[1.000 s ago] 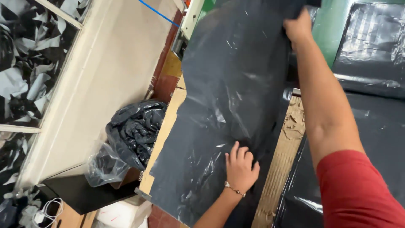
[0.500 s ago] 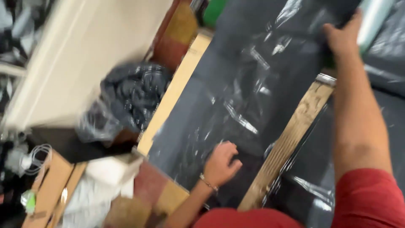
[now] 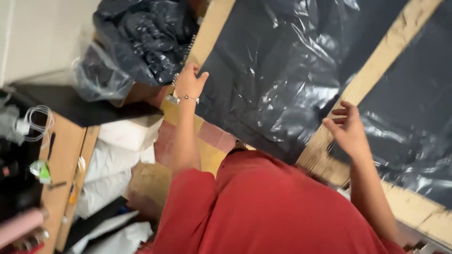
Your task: Folding plastic bags and placing them into a red plastic basket
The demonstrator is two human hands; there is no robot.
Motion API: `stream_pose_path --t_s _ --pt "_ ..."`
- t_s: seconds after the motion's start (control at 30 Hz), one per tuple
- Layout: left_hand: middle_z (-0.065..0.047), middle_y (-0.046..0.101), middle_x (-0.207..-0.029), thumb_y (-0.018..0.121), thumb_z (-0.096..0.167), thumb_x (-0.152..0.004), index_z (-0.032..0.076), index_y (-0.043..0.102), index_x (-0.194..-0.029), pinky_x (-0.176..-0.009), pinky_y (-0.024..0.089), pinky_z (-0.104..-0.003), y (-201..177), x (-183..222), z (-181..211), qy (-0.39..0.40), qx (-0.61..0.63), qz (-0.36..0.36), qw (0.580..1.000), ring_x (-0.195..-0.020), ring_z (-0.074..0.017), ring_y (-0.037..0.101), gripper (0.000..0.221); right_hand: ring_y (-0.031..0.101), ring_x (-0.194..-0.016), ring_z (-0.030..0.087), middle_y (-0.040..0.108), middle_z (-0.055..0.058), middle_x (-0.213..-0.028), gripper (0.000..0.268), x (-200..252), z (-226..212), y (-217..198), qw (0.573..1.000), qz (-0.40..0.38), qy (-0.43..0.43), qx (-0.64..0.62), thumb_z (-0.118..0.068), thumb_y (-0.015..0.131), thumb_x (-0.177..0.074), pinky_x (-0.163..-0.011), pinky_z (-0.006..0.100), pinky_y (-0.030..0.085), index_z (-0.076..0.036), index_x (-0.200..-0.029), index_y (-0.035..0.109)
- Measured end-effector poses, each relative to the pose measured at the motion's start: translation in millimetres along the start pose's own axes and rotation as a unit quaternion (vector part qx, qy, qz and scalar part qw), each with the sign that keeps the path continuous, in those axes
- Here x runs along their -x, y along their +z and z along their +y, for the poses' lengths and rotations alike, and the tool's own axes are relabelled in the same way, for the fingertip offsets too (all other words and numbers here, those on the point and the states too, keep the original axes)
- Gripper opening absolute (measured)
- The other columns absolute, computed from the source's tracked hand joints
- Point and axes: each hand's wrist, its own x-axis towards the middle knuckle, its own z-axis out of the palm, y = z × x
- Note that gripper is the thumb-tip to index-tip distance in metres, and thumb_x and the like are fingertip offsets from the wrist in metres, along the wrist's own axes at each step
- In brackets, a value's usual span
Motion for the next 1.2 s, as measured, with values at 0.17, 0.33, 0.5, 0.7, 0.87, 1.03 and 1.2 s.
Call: stream_pose_path --t_s 0.17,0.33,0.5,0.7,0.87,1.03,1.2 --pt "-0.001 0.077 -0.091 0.074 0.045 -0.088 0.024 0.070 -0.102 -0.085 0.057 -0.050 -8 -5 -1 -0.022 -0.051 -0.094 0.994 -0.094 -0.0304 0.074 0.025 0.068 -0.104 0.046 0.064 0.033 -0.121 0.075 41 18 66 0.986 0.122 0.024 0.108 -0.020 0.083 -0.094 -0.082 0.054 0.057 0.011 -0.148 0.040" --pt "0.002 0.071 -0.085 0.079 0.039 -0.084 0.024 0.067 -0.091 -0.080 0.059 -0.048 -17 24 -10 0.048 -0.035 -0.051 0.997 -0.091 -0.0288 0.071 0.021 0.072 -0.097 0.041 0.067 0.025 -0.112 0.067 56 27 105 0.958 0.228 0.036 0.172 -0.019 0.086 -0.090 -0.081 0.053 0.057 0.006 -0.139 0.049" --pt "-0.004 0.061 -0.090 0.087 0.024 -0.076 0.019 0.061 -0.092 -0.084 0.057 -0.050 -16 41 -16 0.122 0.007 0.045 0.992 -0.093 -0.0344 0.067 0.031 0.074 -0.094 0.032 0.069 0.015 -0.110 0.066 69 37 130 0.942 0.279 0.078 0.168 -0.025 0.088 -0.087 -0.081 0.048 0.058 0.000 -0.135 0.053" --pt "-0.002 0.062 -0.097 0.077 0.012 -0.081 0.021 0.058 -0.103 -0.087 0.057 -0.044 -1 44 -40 0.190 -0.049 0.078 0.977 -0.096 -0.0308 0.067 0.030 0.070 -0.107 0.045 0.063 0.021 -0.121 0.077 87 -1 164 0.930 0.280 0.054 0.234 -0.022 0.090 -0.078 -0.091 0.059 0.053 -0.002 -0.138 0.048" --pt "-0.011 0.060 -0.125 0.086 0.025 -0.077 0.013 0.065 -0.122 -0.095 0.052 -0.057 -43 65 -16 0.392 -0.003 0.052 0.919 -0.125 -0.0371 0.053 0.051 0.040 -0.141 0.037 0.045 0.012 -0.151 0.087 105 8 191 0.863 0.133 -0.148 0.464 -0.039 0.091 -0.064 -0.106 0.051 0.037 -0.017 -0.142 0.059" --pt "-0.005 0.049 -0.152 0.083 0.041 -0.082 0.017 0.058 -0.137 -0.114 0.036 -0.067 -52 84 1 0.459 -0.018 -0.168 0.872 -0.151 -0.0321 0.029 0.065 0.044 -0.134 0.031 0.053 0.001 -0.144 0.047 92 47 173 0.893 0.147 -0.193 0.379 -0.042 0.084 -0.077 -0.102 0.048 0.036 -0.025 -0.117 0.068" --pt "0.005 0.055 -0.139 0.084 0.047 -0.080 0.025 0.063 -0.125 -0.113 0.038 -0.061 -12 77 -8 0.463 -0.021 -0.117 0.879 -0.145 -0.0244 0.038 0.055 0.050 -0.128 0.028 0.062 -0.003 -0.134 0.022 82 61 160 0.940 0.156 -0.186 0.241 -0.039 0.086 -0.083 -0.100 0.043 0.035 -0.025 -0.095 0.073"
